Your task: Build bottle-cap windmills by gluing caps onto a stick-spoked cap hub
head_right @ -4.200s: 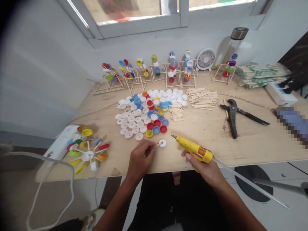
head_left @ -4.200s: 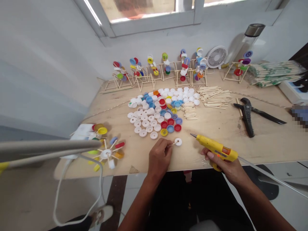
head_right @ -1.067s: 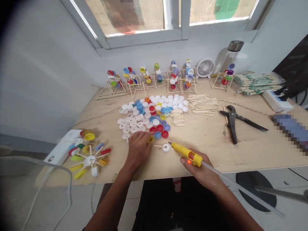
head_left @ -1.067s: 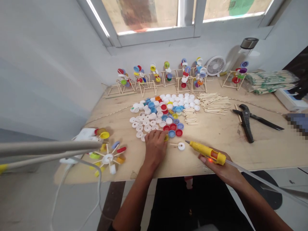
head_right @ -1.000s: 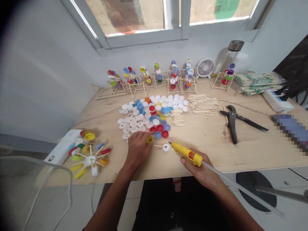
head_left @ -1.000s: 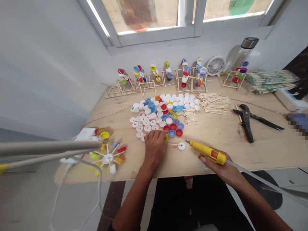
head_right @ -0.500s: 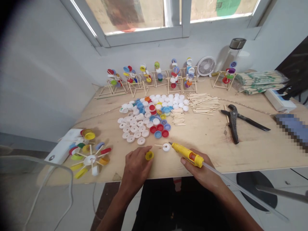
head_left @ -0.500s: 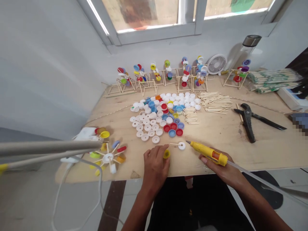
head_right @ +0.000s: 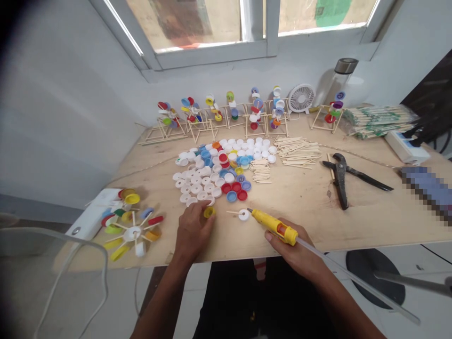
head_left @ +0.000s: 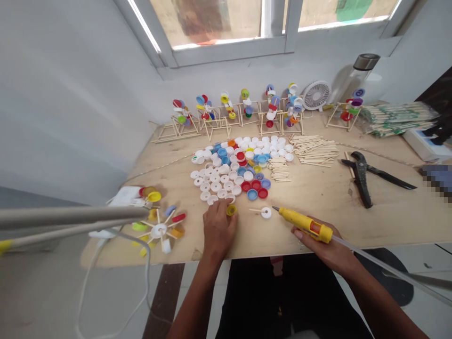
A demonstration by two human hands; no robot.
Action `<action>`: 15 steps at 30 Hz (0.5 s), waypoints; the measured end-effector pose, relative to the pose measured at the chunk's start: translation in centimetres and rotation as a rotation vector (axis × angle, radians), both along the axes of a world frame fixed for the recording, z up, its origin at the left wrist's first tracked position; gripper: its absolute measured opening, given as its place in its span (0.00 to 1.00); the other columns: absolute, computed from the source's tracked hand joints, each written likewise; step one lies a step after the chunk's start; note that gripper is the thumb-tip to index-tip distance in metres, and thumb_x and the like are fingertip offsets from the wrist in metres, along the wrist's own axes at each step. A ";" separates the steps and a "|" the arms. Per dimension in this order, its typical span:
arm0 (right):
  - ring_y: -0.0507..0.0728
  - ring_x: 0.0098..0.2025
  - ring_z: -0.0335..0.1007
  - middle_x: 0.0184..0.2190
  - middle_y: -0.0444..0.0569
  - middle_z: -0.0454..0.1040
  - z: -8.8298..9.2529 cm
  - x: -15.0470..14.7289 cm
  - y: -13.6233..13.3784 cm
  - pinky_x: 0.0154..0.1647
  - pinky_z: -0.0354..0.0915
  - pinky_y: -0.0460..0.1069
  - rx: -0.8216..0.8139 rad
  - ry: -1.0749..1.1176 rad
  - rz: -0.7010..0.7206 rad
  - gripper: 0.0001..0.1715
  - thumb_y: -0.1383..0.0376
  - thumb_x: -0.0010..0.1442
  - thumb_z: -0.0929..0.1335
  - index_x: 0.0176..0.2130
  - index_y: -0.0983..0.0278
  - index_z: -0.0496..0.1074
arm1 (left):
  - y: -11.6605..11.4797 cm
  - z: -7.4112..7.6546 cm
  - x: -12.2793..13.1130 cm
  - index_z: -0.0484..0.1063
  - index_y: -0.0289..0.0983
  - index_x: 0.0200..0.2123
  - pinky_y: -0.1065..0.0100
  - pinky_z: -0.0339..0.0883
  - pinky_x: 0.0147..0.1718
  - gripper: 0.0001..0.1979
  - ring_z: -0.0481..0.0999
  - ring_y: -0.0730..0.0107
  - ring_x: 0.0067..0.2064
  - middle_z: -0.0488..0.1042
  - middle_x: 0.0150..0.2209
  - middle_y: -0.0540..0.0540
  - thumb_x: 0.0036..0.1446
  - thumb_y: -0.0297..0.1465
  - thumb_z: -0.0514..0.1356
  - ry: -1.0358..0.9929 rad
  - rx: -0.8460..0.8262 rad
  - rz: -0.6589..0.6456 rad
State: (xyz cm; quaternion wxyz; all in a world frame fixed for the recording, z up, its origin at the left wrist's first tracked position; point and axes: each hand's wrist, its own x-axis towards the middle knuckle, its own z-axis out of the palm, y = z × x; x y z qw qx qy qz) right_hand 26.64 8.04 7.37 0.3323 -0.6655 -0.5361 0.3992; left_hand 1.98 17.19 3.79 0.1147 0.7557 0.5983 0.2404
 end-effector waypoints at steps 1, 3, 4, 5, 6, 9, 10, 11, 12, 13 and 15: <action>0.57 0.33 0.71 0.26 0.45 0.73 -0.1 0.1 0.0 0.31 0.66 0.48 -0.014 0.009 0.010 0.15 0.53 0.55 0.67 0.34 0.62 0.74 | -0.3 0.1 0.1 0.67 0.38 0.47 0.55 0.63 0.46 0.17 0.70 0.56 0.48 0.72 0.43 0.41 0.53 0.27 0.55 -0.037 0.006 -0.003; 0.57 0.33 0.71 0.27 0.45 0.74 -0.4 0.3 0.0 0.30 0.66 0.49 -0.029 0.021 0.015 0.15 0.53 0.55 0.67 0.34 0.61 0.73 | -1.2 0.5 0.3 0.66 0.38 0.49 0.55 0.64 0.46 0.17 0.71 0.58 0.47 0.72 0.43 0.42 0.54 0.28 0.55 -0.133 0.007 -0.018; 0.57 0.33 0.71 0.28 0.46 0.74 -0.6 0.3 0.1 0.30 0.66 0.49 -0.033 0.028 0.016 0.15 0.53 0.55 0.67 0.35 0.61 0.73 | -1.7 0.8 0.5 0.65 0.38 0.49 0.56 0.65 0.46 0.18 0.71 0.60 0.46 0.72 0.43 0.42 0.54 0.28 0.55 -0.189 -0.003 -0.027; 0.57 0.33 0.71 0.28 0.46 0.74 -0.8 0.4 0.1 0.30 0.66 0.49 -0.036 0.035 0.018 0.16 0.52 0.55 0.67 0.35 0.61 0.73 | -2.3 1.1 0.7 0.65 0.38 0.50 0.57 0.66 0.45 0.18 0.72 0.61 0.44 0.72 0.42 0.43 0.54 0.29 0.56 -0.244 -0.020 -0.034; 0.57 0.33 0.71 0.29 0.46 0.74 -0.9 0.5 0.1 0.30 0.66 0.49 -0.037 0.041 0.020 0.16 0.52 0.54 0.67 0.35 0.61 0.73 | -2.8 1.3 1.0 0.65 0.38 0.50 0.58 0.66 0.43 0.18 0.72 0.62 0.43 0.71 0.41 0.44 0.55 0.29 0.56 -0.297 -0.041 -0.041; 0.58 0.33 0.71 0.28 0.47 0.74 -1.1 0.6 0.1 0.30 0.67 0.49 -0.033 0.043 0.013 0.16 0.52 0.54 0.68 0.35 0.61 0.73 | -3.9 1.8 1.9 0.65 0.39 0.50 0.61 0.67 0.41 0.19 0.72 0.66 0.41 0.71 0.40 0.45 0.54 0.29 0.57 -0.443 -0.115 -0.047; 0.58 0.33 0.71 0.28 0.47 0.74 -1.1 0.6 0.1 0.30 0.67 0.49 -0.031 0.039 0.012 0.16 0.52 0.54 0.68 0.35 0.61 0.74 | -4.2 1.8 2.2 0.66 0.40 0.50 0.62 0.67 0.41 0.19 0.71 0.67 0.41 0.71 0.40 0.46 0.53 0.29 0.58 -0.500 -0.149 -0.051; 0.58 0.33 0.71 0.28 0.47 0.74 -1.0 0.5 0.0 0.30 0.67 0.49 -0.029 0.034 0.013 0.17 0.52 0.53 0.68 0.35 0.61 0.74 | -4.4 1.8 2.5 0.66 0.40 0.50 0.63 0.67 0.41 0.19 0.71 0.67 0.40 0.71 0.40 0.46 0.53 0.29 0.58 -0.564 -0.188 -0.059; 0.58 0.33 0.71 0.28 0.46 0.74 -0.9 0.5 0.0 0.30 0.67 0.49 -0.028 0.031 0.014 0.17 0.52 0.53 0.68 0.36 0.61 0.74 | -4.5 1.8 2.8 0.66 0.39 0.49 0.64 0.68 0.41 0.19 0.71 0.68 0.40 0.71 0.39 0.46 0.53 0.28 0.58 -0.628 -0.232 -0.071; 0.58 0.34 0.71 0.29 0.46 0.74 -0.8 0.5 -0.1 0.30 0.67 0.49 -0.028 0.029 0.015 0.17 0.52 0.54 0.68 0.36 0.61 0.74 | -4.6 1.7 3.0 0.66 0.39 0.49 0.65 0.68 0.41 0.18 0.71 0.69 0.40 0.71 0.39 0.46 0.53 0.28 0.58 -0.686 -0.275 -0.089; 0.58 0.34 0.71 0.29 0.46 0.74 -0.7 0.5 -0.2 0.30 0.67 0.49 -0.030 0.027 0.013 0.16 0.52 0.54 0.68 0.37 0.61 0.74 | -4.8 1.6 3.4 0.67 0.39 0.48 0.65 0.68 0.40 0.17 0.71 0.69 0.39 0.70 0.38 0.46 0.53 0.27 0.58 -0.753 -0.330 -0.125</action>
